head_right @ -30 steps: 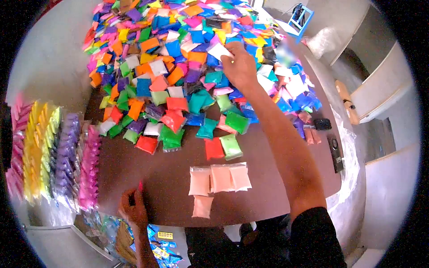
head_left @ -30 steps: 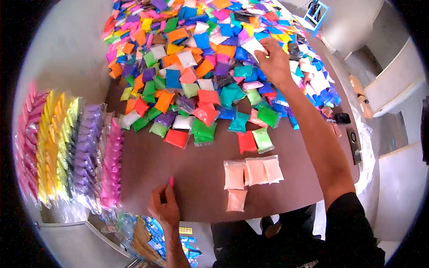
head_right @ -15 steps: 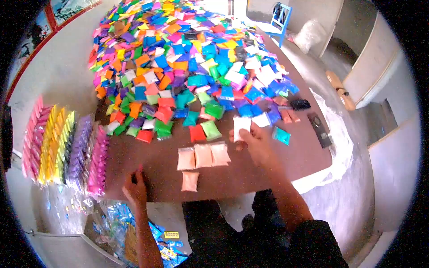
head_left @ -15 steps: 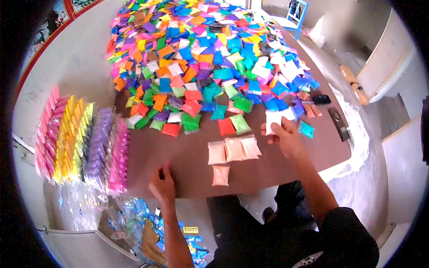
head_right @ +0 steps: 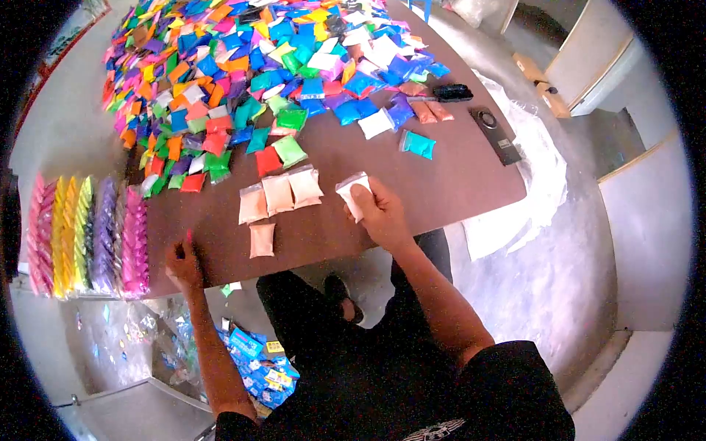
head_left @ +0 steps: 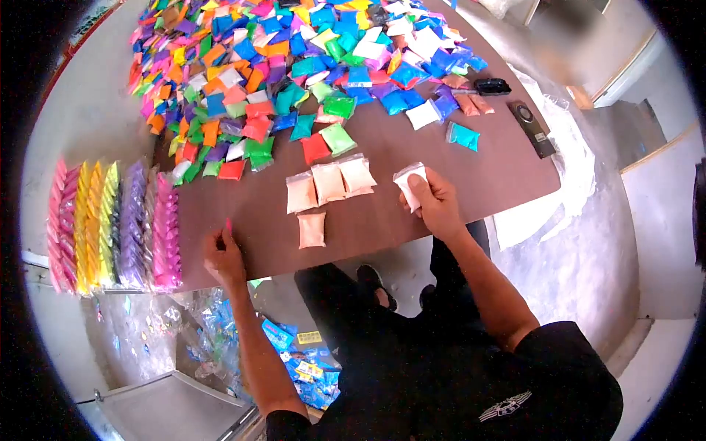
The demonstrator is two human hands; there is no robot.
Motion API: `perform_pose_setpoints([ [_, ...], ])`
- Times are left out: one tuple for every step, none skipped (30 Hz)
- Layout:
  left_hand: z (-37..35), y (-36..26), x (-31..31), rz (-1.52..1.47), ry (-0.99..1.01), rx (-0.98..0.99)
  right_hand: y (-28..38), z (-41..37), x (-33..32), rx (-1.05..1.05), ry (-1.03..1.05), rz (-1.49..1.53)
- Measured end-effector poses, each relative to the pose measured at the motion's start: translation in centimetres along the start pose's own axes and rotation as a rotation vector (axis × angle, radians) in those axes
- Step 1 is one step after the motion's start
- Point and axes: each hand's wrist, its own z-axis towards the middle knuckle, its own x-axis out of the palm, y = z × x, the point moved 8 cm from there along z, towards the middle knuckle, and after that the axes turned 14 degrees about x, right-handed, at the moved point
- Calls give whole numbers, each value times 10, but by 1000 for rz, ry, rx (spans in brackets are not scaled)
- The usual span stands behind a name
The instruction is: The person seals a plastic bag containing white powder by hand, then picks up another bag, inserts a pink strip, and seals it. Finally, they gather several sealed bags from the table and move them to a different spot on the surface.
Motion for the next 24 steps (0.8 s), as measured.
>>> perform_pose_setpoints([
  [2, -1, 1, 39, 3, 63, -2, -1, 0, 3, 7, 6],
  [3, 0, 1, 82, 3, 125, -3, -1, -1, 5, -8, -35],
  [3, 0, 0, 101, -2, 122, -5, 0, 0, 6, -18, -73],
  [2, -3, 0, 79, -2, 106, -6, 1, 4, 8, 2, -63],
  [2, -5, -1, 58, -2, 90, -4, 1, 4, -24, -14, -23],
  [2, -9, -3, 78, -5, 87, -2, 1, 2, -56, -32, 17],
  [1, -13, -3, 64, -26, 63, -5, 3, 0, -39, -12, 49],
  [2, -12, -5, 46, -48, 39, -8, 3, -2, -35, 0, 54],
  [5, -13, -5, 22, -26, 84, -7, 2, -4, -50, 4, 74],
  [4, -11, -5, 39, -28, 79, -7, 1, -4, -64, 11, 96],
  [1, -10, -3, 31, -19, 63, -12, 1, -7, -20, -53, 97],
  [2, -10, -4, 26, -11, 48, -12, 1, -4, -15, -32, 106],
  [1, -5, -1, 67, 13, 62, -11, -1, -6, -9, -56, 105],
  [0, 1, 2, 87, 9, 61, -10, -1, -9, -4, -83, 104],
  [0, -3, 1, 81, -45, 132, -11, -1, -10, -12, -81, 98],
  [0, -13, -4, 73, -99, 205, -12, 0, -9, -10, -67, 105],
  [-3, -4, 1, 79, 10, 34, -11, 0, -8, -33, -76, 50],
  [-3, -5, 0, 91, 6, 35, -10, 0, -8, -57, -88, -6],
  [-2, -11, -1, 106, -11, 96, -12, 0, -9, -47, -109, -35],
  [-1, -18, -2, 121, -28, 159, -12, 2, -9, -50, -101, -26],
  [-1, -23, -3, 143, 11, 119, -8, 2, -6, -71, -84, -37],
  [0, -24, -6, 152, 7, 123, -5, 1, -4, -94, -68, -48],
  [1, -27, -6, 151, 7, 140, -2, 0, -2, -97, -64, -41],
  [2, -27, -6, 148, 9, 157, 5, -2, 0, -97, -79, 0],
])
